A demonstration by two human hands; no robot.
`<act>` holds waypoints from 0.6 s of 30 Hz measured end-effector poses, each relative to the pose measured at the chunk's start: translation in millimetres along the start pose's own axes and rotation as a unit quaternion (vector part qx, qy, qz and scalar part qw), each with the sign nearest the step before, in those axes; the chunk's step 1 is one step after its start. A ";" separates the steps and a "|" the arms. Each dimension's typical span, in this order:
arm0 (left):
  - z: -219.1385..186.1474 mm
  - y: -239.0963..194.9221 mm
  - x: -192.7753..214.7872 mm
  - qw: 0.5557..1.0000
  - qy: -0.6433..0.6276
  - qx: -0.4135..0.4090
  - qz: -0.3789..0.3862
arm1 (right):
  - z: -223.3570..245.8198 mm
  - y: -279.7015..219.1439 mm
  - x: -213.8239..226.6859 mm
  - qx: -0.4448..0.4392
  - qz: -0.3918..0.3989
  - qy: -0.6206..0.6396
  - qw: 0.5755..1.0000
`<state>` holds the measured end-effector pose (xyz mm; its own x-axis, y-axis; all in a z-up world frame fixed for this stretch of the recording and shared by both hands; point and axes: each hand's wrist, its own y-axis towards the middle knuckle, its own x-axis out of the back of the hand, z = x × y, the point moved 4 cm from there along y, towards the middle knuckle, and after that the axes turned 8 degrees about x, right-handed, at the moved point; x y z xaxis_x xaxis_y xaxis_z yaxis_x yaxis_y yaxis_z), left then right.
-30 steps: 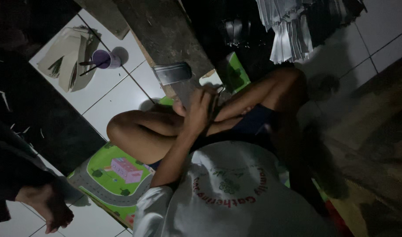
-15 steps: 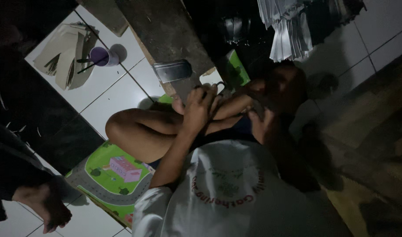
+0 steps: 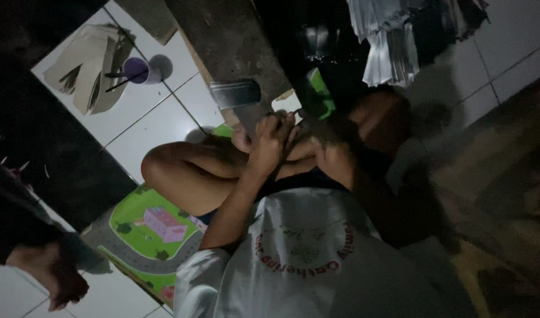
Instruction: The person sits on a mat and sands a small rectangular piece of wood using a green sanding block. They repeatedly rub the block along the edges and surfaces of the wood, occasionally flipping the piece to work on different sides.
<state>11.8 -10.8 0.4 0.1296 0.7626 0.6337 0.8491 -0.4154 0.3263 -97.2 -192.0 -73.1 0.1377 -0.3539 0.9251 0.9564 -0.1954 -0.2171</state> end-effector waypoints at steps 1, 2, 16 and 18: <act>-0.6 2.1 -0.6 1.000 -0.009 0.005 0.006 | 0.1 -1.0 6.7 0.019 -0.019 0.048 0.998; -2.3 4.1 0.1 1.000 0.003 -0.003 0.003 | -0.6 0.1 18.4 0.042 -0.039 0.098 0.994; 3.0 -4.2 -1.7 1.000 -0.003 0.011 0.000 | 35.9 20.2 73.0 0.200 -0.101 0.193 0.955; -0.2 -4.7 1.5 1.000 -0.006 -0.007 -0.007 | 32.3 28.9 47.5 0.113 0.081 0.072 0.988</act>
<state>7.9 -7.8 -0.1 0.1236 0.7745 0.6204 0.8440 -0.4109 0.3448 -54.7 -184.9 -25.3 0.2712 -0.4925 0.8270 0.9601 0.0776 -0.2687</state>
